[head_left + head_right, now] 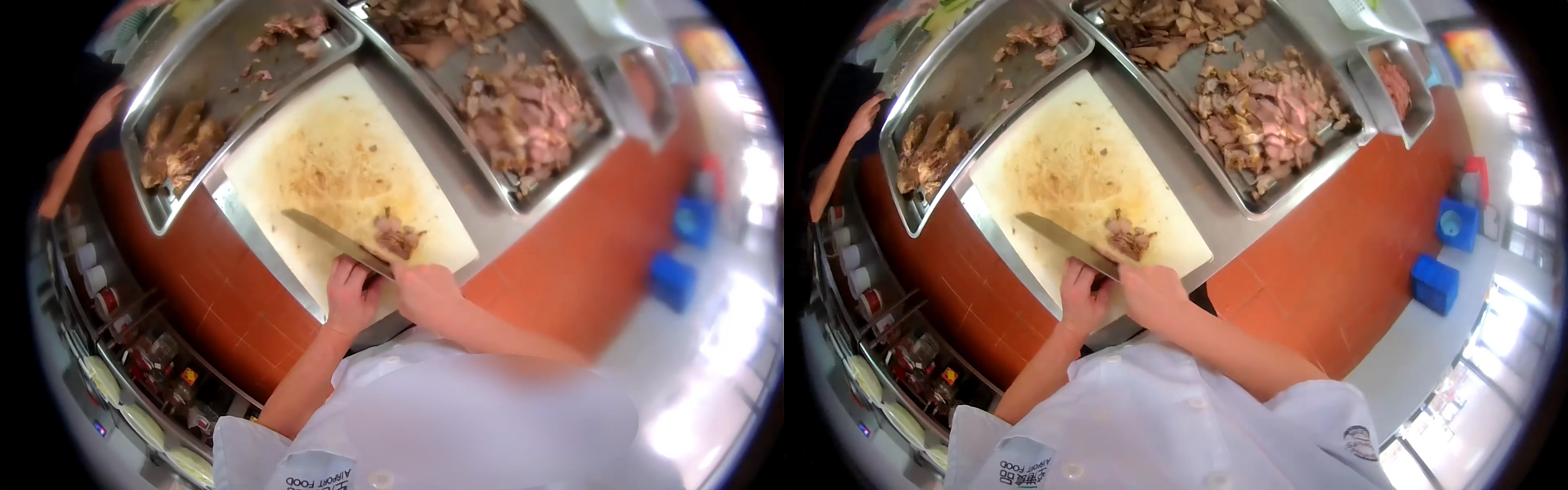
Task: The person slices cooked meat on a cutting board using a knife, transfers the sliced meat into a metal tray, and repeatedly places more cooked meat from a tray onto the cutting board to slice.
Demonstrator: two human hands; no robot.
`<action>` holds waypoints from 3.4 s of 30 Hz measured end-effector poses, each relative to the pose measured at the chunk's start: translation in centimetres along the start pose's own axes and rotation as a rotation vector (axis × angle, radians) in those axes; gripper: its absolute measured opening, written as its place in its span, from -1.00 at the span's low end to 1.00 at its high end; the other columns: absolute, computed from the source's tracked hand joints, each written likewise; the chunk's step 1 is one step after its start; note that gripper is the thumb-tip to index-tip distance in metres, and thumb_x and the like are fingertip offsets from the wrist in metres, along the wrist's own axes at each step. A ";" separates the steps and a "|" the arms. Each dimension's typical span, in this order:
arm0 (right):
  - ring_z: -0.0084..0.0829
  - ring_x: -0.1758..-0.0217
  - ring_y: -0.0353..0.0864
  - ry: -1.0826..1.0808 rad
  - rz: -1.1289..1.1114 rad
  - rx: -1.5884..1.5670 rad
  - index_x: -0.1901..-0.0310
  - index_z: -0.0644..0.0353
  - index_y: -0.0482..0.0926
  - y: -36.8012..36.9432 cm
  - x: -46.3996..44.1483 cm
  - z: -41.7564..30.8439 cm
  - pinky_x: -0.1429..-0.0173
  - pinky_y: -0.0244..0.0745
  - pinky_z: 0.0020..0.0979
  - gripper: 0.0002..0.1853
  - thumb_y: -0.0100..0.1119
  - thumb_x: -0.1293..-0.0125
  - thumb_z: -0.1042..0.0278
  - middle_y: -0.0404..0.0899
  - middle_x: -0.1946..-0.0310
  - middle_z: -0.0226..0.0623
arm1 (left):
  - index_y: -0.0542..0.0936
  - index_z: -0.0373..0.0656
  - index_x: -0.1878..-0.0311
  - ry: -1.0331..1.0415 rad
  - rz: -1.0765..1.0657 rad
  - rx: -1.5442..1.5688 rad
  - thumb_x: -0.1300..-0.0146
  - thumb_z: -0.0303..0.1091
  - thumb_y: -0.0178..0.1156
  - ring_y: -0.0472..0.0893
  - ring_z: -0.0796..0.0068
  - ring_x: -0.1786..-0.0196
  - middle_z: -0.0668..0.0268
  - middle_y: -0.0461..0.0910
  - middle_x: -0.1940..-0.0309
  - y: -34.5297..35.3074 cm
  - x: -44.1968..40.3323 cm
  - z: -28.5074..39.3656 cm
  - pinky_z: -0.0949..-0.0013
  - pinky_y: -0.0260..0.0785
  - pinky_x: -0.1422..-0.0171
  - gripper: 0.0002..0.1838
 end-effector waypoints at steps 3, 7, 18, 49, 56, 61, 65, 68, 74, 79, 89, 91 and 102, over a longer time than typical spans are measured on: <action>0.16 0.38 0.70 0.011 0.071 -0.058 0.10 0.22 0.56 -1.1 -0.3 0.2 0.25 0.57 0.12 -0.82 0.24 -0.38 0.33 0.67 0.51 0.04 | 0.69 -0.18 0.13 0.061 0.045 -0.001 -0.05 -0.57 0.45 0.58 -0.04 -0.02 0.14 0.62 0.05 -0.2 -0.3 0.3 0.07 0.52 -0.07 -0.72; 0.11 0.36 0.73 0.080 -0.007 -0.023 0.11 0.25 0.57 -3.3 3.4 -0.6 0.23 0.61 0.04 -0.83 0.22 -0.37 0.35 0.69 0.50 -0.01 | 0.69 -0.18 0.14 0.102 0.067 -0.014 -0.05 -0.56 0.46 0.59 -0.04 -0.02 0.13 0.62 0.07 -0.2 0.1 0.4 0.07 0.52 -0.08 -0.73; 0.07 0.38 0.72 0.090 -0.097 0.000 0.11 0.21 0.55 -2.3 5.3 -0.7 0.30 0.57 0.06 -0.82 0.20 -0.42 0.28 0.67 0.50 -0.03 | 0.68 -0.18 0.10 0.081 0.031 -0.015 -0.06 -0.57 0.42 0.58 -0.13 -0.01 0.10 0.63 0.07 -0.3 -0.3 0.1 -0.01 0.49 -0.12 -0.71; 0.09 0.33 0.73 0.183 -0.200 0.003 0.05 0.29 0.54 -2.9 7.6 0.3 0.18 0.58 0.10 -0.77 0.18 -0.28 0.45 0.71 0.43 0.00 | 0.67 -0.20 0.12 0.076 0.051 0.032 -0.05 -0.56 0.44 0.60 -0.09 -0.02 0.10 0.63 0.05 -0.2 0.0 -0.3 0.04 0.51 -0.09 -0.71; 0.11 0.31 0.74 0.010 -0.009 0.017 0.06 0.24 0.56 0.5 -0.8 -1.5 0.16 0.61 0.09 -0.78 0.27 -0.30 0.39 0.70 0.44 0.04 | 0.68 -0.21 0.10 0.074 0.028 0.028 -0.05 -0.56 0.45 0.59 -0.08 -0.01 0.12 0.63 0.08 -0.7 0.3 -0.3 0.05 0.52 -0.08 -0.69; 0.11 0.37 0.71 0.059 0.032 -0.034 0.08 0.20 0.57 -1.6 1.8 -0.4 0.23 0.58 0.08 -0.82 0.25 -0.38 0.34 0.68 0.48 0.00 | 0.68 -0.20 0.08 0.091 0.125 0.038 -0.05 -0.57 0.44 0.58 -0.10 0.01 0.10 0.62 0.07 -0.5 0.9 -0.3 0.03 0.52 -0.08 -0.69; 0.06 0.41 0.70 0.068 -0.079 0.047 0.11 0.17 0.56 -1.9 5.6 -1.0 0.29 0.55 0.07 -0.84 0.25 -0.41 0.31 0.67 0.50 -0.05 | 0.69 -0.20 0.07 0.097 0.101 -0.014 -0.05 -0.56 0.43 0.59 -0.12 -0.01 0.08 0.62 0.06 -0.6 0.8 -0.3 0.00 0.52 -0.11 -0.68; 0.02 0.43 0.69 0.103 -0.106 0.063 0.13 0.16 0.55 -2.2 7.5 -0.2 0.33 0.53 0.05 -0.85 0.25 -0.41 0.31 0.66 0.51 -0.09 | 0.69 -0.20 0.06 0.116 0.106 -0.006 -0.04 -0.55 0.43 0.58 -0.14 -0.01 0.06 0.62 0.06 -0.7 0.6 -0.3 -0.03 0.51 -0.12 -0.67; 0.01 0.45 0.68 0.098 -0.139 0.062 0.14 0.18 0.54 -3.1 8.3 -0.4 0.35 0.52 0.02 -0.86 0.24 -0.42 0.32 0.65 0.52 -0.11 | 0.68 -0.22 0.06 0.100 0.096 -0.015 -0.02 -0.55 0.42 0.58 -0.17 0.00 0.03 0.61 0.06 -0.7 0.3 -0.2 -0.04 0.51 -0.11 -0.65; 0.05 0.42 0.70 0.085 -0.207 0.062 0.10 0.27 0.51 -2.2 5.8 -0.8 0.28 0.54 0.09 -0.85 0.10 -0.38 0.40 0.68 0.49 -0.04 | 0.68 -0.22 0.08 0.077 0.092 0.013 -0.03 -0.55 0.44 0.58 -0.15 0.00 0.05 0.62 0.06 -0.5 0.4 -0.3 -0.03 0.51 -0.08 -0.67; 0.15 0.35 0.72 -0.021 -0.034 0.052 0.13 0.25 0.60 0.6 -1.4 -2.0 0.22 0.58 0.11 -0.86 0.15 -0.34 0.42 0.69 0.47 0.07 | 0.69 -0.20 0.13 0.051 0.037 0.018 -0.04 -0.55 0.45 0.59 -0.08 -0.02 0.13 0.64 0.04 -0.6 0.5 -0.6 0.03 0.52 -0.09 -0.71; 0.15 0.36 0.72 0.000 0.002 0.028 0.15 0.24 0.60 0.2 -1.4 -1.5 0.22 0.58 0.11 -0.87 0.18 -0.34 0.41 0.68 0.48 0.06 | 0.68 -0.21 0.11 0.088 0.060 0.009 -0.04 -0.54 0.46 0.59 -0.07 -0.01 0.10 0.62 0.05 -0.5 0.6 -0.4 0.04 0.51 -0.09 -0.70; 0.04 0.42 0.69 0.063 -0.086 0.038 0.18 0.17 0.56 -2.0 6.4 -0.2 0.29 0.56 0.05 -0.90 0.22 -0.40 0.34 0.65 0.54 -0.08 | 0.70 -0.22 0.13 0.123 0.088 -0.057 0.00 -0.58 0.46 0.61 -0.06 0.05 0.12 0.63 0.12 -0.4 1.2 -0.2 0.04 0.54 -0.06 -0.70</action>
Point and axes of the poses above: each hand's wrist, its own x-axis away from the middle knuckle, its own y-axis out of the palm, z = x × y, the point moved 5 cm from there along -x, towards the middle knuckle
